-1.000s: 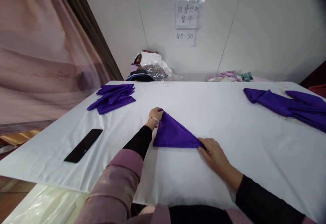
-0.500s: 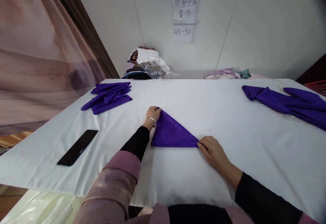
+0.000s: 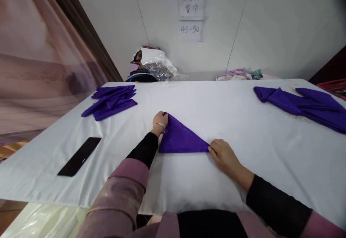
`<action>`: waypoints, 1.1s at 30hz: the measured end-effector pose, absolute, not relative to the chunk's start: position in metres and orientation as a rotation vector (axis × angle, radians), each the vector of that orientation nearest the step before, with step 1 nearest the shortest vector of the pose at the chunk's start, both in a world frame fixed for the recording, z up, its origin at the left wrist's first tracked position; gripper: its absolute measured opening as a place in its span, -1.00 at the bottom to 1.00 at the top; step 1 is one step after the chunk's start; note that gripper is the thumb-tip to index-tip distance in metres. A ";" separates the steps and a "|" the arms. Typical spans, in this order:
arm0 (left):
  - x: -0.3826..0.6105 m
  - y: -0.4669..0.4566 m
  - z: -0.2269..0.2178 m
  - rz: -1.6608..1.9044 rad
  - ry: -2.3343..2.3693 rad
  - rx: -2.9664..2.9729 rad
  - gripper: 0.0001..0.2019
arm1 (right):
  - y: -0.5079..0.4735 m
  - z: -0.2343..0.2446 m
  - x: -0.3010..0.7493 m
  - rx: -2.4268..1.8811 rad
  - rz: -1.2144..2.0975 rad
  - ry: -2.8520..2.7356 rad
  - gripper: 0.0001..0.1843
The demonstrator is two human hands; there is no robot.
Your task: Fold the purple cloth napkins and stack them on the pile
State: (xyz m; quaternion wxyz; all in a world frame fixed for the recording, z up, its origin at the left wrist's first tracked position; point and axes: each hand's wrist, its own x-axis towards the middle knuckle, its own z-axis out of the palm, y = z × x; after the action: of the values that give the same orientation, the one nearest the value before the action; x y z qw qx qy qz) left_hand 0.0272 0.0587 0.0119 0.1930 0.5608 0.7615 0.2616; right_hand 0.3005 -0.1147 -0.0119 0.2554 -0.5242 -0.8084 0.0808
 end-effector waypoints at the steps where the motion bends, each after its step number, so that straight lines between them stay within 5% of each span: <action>1: 0.027 0.059 0.010 0.718 2.143 1.577 -0.84 | -0.113 -0.009 0.300 -1.432 0.204 -2.209 -0.73; 25: 0.022 0.071 -0.006 0.791 2.149 1.521 -0.72 | -0.068 0.006 0.250 -1.468 0.436 -2.290 -0.67; 33: 0.028 0.074 -0.005 0.703 2.231 1.644 -0.75 | -0.065 0.009 0.252 -1.794 0.536 -2.249 -0.70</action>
State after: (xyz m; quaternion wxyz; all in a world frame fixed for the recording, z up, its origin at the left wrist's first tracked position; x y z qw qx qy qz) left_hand 0.0277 0.0735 -0.0051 0.1406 0.5693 0.7726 0.2433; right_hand 0.2522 -0.0650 0.0089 0.1075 -0.6095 -0.7641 0.1820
